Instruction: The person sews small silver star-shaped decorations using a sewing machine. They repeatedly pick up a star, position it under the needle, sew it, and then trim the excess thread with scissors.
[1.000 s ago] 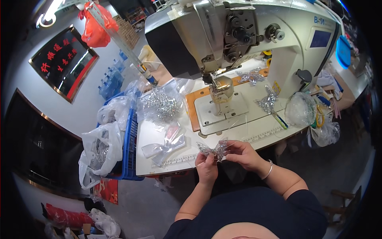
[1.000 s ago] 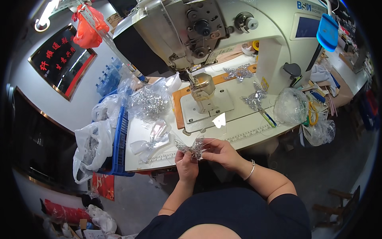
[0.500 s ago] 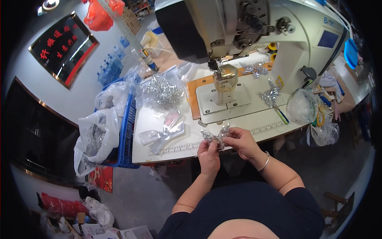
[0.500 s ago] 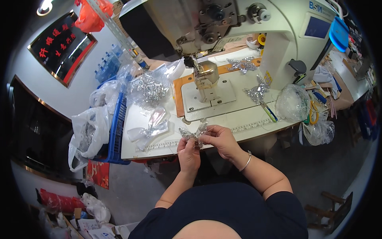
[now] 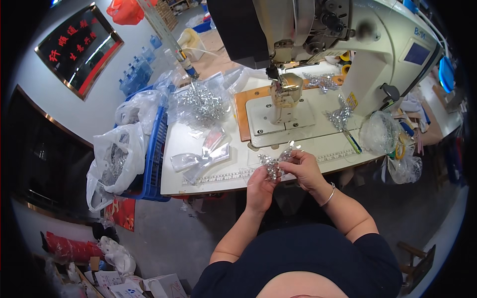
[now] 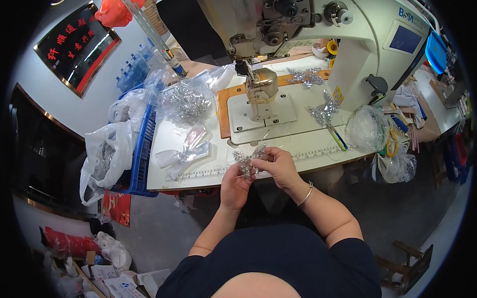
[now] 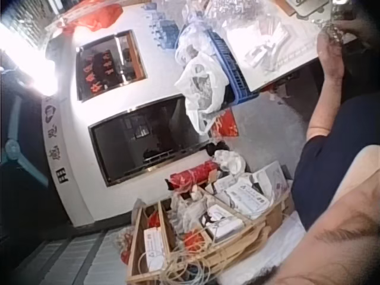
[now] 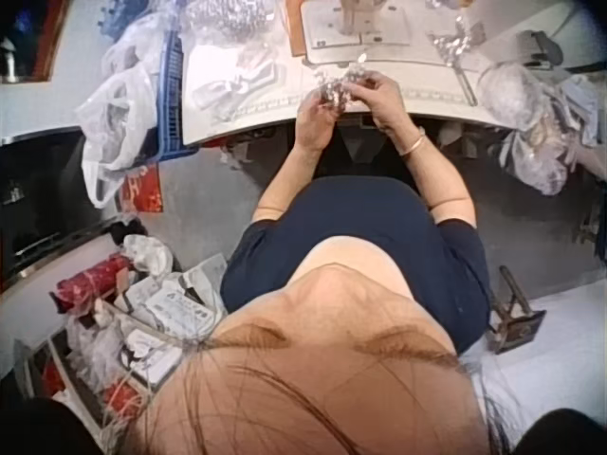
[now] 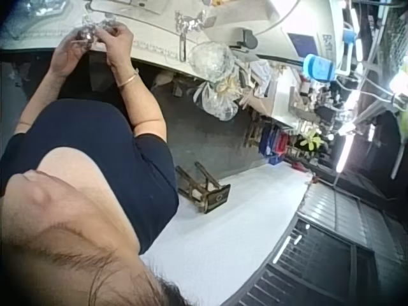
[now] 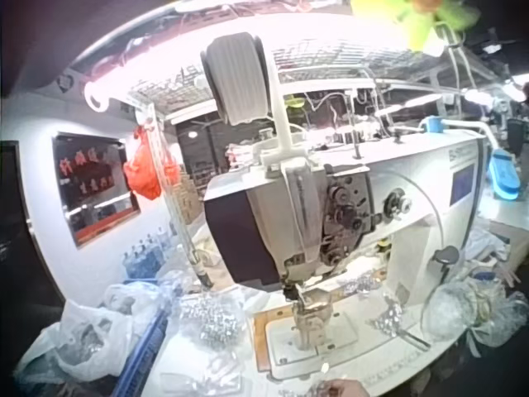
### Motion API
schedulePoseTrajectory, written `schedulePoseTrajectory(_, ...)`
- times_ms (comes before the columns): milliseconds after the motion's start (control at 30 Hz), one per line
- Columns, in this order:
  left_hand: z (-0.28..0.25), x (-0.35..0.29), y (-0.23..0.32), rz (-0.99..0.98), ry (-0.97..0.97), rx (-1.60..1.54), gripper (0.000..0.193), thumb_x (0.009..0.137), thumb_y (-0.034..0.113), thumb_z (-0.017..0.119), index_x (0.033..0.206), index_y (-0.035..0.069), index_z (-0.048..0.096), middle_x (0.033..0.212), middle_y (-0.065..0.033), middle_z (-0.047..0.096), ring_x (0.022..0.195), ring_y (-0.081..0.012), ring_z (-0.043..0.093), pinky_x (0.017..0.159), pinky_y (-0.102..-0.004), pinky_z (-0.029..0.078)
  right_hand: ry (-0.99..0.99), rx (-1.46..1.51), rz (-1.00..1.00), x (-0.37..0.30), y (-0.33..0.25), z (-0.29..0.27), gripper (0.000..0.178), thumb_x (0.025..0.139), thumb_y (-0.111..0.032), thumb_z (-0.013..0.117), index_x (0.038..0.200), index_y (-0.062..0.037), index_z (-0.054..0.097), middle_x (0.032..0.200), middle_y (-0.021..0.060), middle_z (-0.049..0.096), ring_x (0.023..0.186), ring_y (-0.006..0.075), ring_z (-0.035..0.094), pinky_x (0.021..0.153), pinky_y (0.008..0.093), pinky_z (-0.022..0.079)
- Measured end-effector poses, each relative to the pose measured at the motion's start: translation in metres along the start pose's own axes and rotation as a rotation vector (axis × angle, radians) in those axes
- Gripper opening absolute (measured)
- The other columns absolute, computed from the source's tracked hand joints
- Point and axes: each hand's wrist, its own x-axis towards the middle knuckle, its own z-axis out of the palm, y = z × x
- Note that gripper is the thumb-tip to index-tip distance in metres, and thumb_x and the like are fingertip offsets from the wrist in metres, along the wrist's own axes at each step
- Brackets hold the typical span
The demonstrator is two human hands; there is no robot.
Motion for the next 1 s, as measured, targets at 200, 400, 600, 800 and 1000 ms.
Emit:
schedulePoseTrajectory(200,-0.011,-0.014,0.022,-0.026,-0.366,-0.174,0.094,0.074,0.073,0.048,0.131,-0.001,0.039,0.132,-0.0179,0.044,0.125,-0.0333,0.039,0.104,-0.0465,0.030,-0.122,-0.075,-0.058,-0.012,-0.025,0.008,0.018,0.075,0.003,0.069,0.090,0.0014,0.059,0.082,0.0072,0.065,0.078,0.0127,0.063,0.070,0.0243,0.051)
schedulePoseTrajectory(400,-0.020,0.003,0.034,-0.055,-0.526,-0.302,0.094,0.076,0.075,0.043,0.131,-0.001,0.039,0.134,-0.0189,0.042,0.125,-0.0311,0.039,0.104,-0.0473,0.030,-0.254,-0.384,-0.319,-0.022,-0.043,0.015,0.018,0.073,0.003,0.070,0.088,0.0019,0.060,0.082,0.0060,0.064,0.074,0.0129,0.061,0.067,0.0255,0.050)
schedulePoseTrajectory(600,-0.042,0.031,0.041,-0.182,-0.213,-0.473,0.071,0.092,0.058,0.031,0.127,-0.002,0.042,0.126,-0.0209,0.049,0.120,-0.0341,0.046,0.097,-0.0487,0.040,-0.416,-0.944,-1.064,-0.018,-0.078,0.010,0.030,0.060,0.004,0.070,0.088,-0.0033,0.062,0.084,0.0083,0.062,0.075,0.0235,0.060,0.065,0.0306,0.051)
schedulePoseTrajectory(800,-0.032,0.052,0.058,-0.587,-0.540,-0.166,0.081,0.090,0.062,0.028,0.127,-0.009,0.040,0.125,-0.0244,0.049,0.107,-0.0316,0.056,0.094,-0.0436,0.044,-0.891,-1.370,-1.759,-0.020,-0.106,0.017,0.017,0.074,-0.011,0.061,0.089,-0.0040,0.062,0.089,0.0052,0.061,0.080,0.0196,0.060,0.073,0.0292,0.052)
schedulePoseTrajectory(1000,0.024,0.047,0.092,-0.697,-0.646,0.222,0.071,0.073,0.030,0.066,0.127,-0.009,0.041,0.119,-0.0172,0.053,0.107,-0.0271,0.056,0.096,-0.0440,0.042,-0.985,-1.517,-1.961,-0.013,-0.117,0.007,0.015,0.079,-0.014,0.055,0.087,-0.0050,0.063,0.093,0.0055,0.061,0.084,0.0160,0.058,0.076,0.0263,0.050)
